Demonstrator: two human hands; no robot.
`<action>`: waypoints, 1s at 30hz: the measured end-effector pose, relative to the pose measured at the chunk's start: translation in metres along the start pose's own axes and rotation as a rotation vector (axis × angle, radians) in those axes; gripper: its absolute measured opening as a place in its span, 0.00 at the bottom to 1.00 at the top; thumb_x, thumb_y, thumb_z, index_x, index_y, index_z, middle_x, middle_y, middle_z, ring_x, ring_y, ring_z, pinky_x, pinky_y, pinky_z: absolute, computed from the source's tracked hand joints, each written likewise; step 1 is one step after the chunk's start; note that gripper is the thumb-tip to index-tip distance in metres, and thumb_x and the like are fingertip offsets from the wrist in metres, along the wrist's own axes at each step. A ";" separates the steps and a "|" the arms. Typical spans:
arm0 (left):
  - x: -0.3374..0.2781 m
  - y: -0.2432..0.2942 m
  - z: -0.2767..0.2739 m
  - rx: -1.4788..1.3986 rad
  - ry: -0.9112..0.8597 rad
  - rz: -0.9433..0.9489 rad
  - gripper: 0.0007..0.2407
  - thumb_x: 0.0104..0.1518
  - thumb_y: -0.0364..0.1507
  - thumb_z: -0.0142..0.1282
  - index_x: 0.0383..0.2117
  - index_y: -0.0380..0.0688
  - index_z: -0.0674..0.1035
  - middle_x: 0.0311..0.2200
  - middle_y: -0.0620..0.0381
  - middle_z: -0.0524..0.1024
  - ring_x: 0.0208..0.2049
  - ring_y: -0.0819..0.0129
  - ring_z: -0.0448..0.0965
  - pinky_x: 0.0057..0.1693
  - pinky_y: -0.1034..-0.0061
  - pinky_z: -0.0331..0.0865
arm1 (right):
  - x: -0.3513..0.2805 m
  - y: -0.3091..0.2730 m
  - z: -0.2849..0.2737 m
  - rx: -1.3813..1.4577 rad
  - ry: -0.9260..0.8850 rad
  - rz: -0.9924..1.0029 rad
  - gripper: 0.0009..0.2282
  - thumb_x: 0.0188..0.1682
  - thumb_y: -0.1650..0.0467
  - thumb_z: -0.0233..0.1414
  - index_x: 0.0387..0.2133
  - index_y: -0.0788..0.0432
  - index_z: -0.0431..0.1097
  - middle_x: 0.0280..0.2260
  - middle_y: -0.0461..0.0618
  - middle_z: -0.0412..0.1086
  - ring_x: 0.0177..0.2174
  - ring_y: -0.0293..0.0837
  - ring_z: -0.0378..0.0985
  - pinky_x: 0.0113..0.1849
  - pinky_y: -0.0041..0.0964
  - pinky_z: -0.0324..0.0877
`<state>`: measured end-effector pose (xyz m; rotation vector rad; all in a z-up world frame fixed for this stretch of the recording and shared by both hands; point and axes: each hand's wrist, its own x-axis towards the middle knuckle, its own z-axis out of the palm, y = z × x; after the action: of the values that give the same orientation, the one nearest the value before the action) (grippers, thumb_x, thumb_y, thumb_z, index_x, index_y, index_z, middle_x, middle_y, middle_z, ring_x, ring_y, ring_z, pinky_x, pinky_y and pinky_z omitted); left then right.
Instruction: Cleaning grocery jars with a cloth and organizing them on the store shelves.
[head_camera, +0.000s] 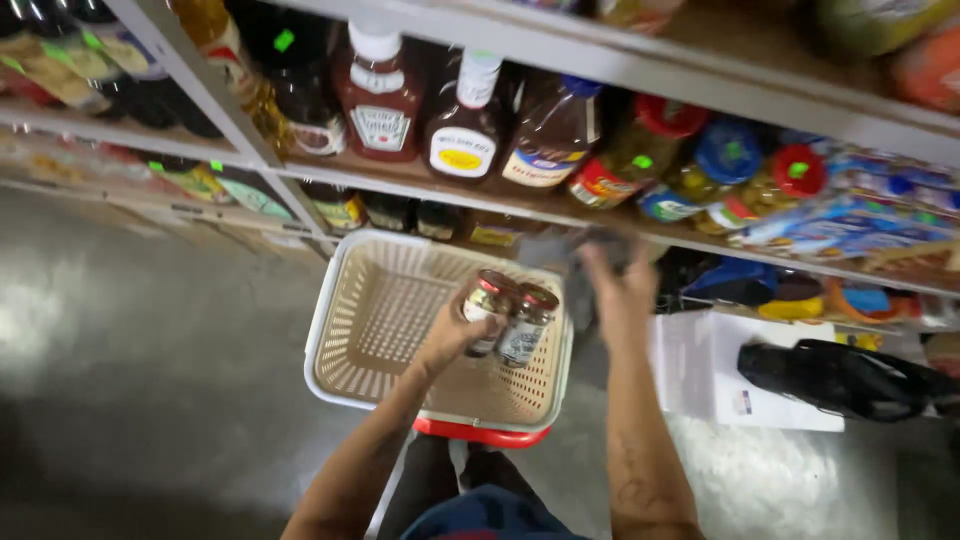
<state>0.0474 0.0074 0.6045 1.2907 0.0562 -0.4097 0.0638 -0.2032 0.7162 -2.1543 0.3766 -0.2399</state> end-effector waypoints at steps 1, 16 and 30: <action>-0.007 0.011 0.007 -0.056 0.022 -0.019 0.37 0.34 0.36 0.76 0.57 0.42 0.75 0.46 0.48 0.78 0.47 0.62 0.76 0.53 0.69 0.71 | 0.004 0.004 -0.012 0.189 0.214 -0.195 0.21 0.47 0.65 0.65 0.53 0.53 0.69 0.47 0.56 0.73 0.50 0.49 0.74 0.55 0.45 0.65; -0.011 0.051 0.122 -0.028 0.280 0.323 0.13 0.65 0.40 0.52 0.49 0.49 0.78 0.43 0.52 0.79 0.46 0.67 0.77 0.56 0.66 0.69 | 0.001 -0.025 -0.002 -0.147 0.421 -0.752 0.21 0.57 0.62 0.49 0.59 0.60 0.67 0.56 0.59 0.69 0.55 0.57 0.72 0.56 0.46 0.65; 0.003 0.091 0.179 -0.047 0.358 0.483 0.16 0.67 0.41 0.49 0.52 0.45 0.74 0.46 0.51 0.74 0.49 0.66 0.71 0.62 0.61 0.63 | 0.017 -0.025 -0.064 0.084 0.366 -0.294 0.25 0.56 0.52 0.42 0.49 0.60 0.70 0.48 0.65 0.67 0.54 0.64 0.68 0.53 0.60 0.63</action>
<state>0.0468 -0.1419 0.7383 1.2700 0.0526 0.2361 0.0641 -0.2444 0.7739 -2.0750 0.2472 -0.8096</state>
